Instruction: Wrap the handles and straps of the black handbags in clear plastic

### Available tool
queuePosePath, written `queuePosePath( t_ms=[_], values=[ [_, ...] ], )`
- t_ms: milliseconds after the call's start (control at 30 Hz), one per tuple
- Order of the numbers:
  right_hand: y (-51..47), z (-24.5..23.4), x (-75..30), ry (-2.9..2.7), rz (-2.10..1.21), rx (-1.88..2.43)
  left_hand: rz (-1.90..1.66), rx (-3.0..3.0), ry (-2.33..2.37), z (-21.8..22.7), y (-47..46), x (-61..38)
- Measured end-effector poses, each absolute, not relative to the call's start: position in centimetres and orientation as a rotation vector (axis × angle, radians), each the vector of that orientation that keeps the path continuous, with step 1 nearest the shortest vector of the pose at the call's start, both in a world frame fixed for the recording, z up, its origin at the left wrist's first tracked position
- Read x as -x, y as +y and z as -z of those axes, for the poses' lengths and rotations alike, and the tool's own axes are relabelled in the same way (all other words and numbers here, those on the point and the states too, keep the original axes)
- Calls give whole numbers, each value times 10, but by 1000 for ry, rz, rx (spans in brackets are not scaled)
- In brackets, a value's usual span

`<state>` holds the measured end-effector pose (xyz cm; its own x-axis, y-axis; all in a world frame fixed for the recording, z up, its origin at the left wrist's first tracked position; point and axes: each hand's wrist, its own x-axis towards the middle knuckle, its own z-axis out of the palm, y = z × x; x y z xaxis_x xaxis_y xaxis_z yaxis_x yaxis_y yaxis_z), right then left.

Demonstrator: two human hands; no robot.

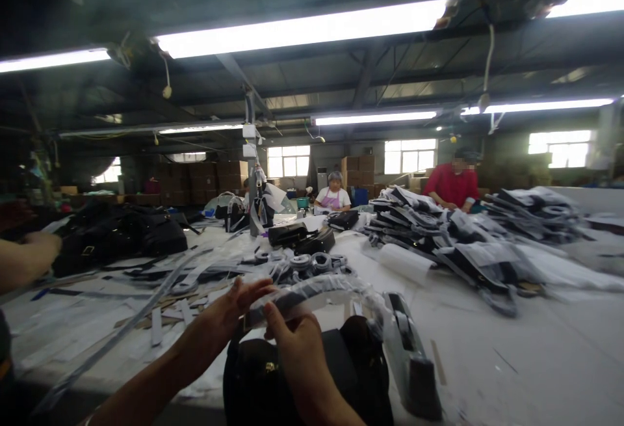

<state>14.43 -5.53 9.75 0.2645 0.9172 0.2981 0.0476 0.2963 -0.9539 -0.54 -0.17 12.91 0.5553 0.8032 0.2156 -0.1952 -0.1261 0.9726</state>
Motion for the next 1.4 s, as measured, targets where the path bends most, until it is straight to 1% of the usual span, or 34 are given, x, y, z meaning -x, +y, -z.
queuePosePath(
  t_ms=[167, 233, 333, 467, 533, 600, 700, 767, 867, 967, 1100, 1267, 1400],
  values=[
    [-55, -99, -152, -1116, -807, 1010, -793, -1751, 593, -138, -5, 0],
    [-58, -96, -153, -1101, -801, 1052, -853, -1726, 618, -133, -3, 0],
    [-63, -95, -148, -1019, -809, 1018, -1034, -1618, 683, -119, 2, 4],
    [-62, -106, -142, -738, -958, 753, -1186, -1754, 805, -96, 10, 15],
    [-56, -113, -146, -646, -1011, 650, -1200, -1807, 826, -83, 12, 22],
    [-49, -120, -154, -601, -1011, 586, -1189, -1740, 822, -69, 12, 29],
    [-39, -127, -164, -549, -988, 557, -1156, -1619, 733, -49, 10, 38],
    [-37, -128, -164, -533, -970, 556, -1086, -1684, 667, -41, 7, 40],
    [-41, -124, -150, -632, -995, 580, -1020, -1818, 683, -42, 3, 33],
    [-47, -116, -131, -839, -998, 680, -1040, -1790, 732, -50, 0, 21],
    [-52, -109, -120, -1111, -758, 878, -1094, -1719, 765, -56, -1, 13],
    [-43, -107, -131, -1247, -612, 972, -1114, -1672, 806, -59, -4, 10],
    [-34, -90, -128, -1244, -688, 981, -1156, -1621, 706, -62, -10, 1]
  ],
)
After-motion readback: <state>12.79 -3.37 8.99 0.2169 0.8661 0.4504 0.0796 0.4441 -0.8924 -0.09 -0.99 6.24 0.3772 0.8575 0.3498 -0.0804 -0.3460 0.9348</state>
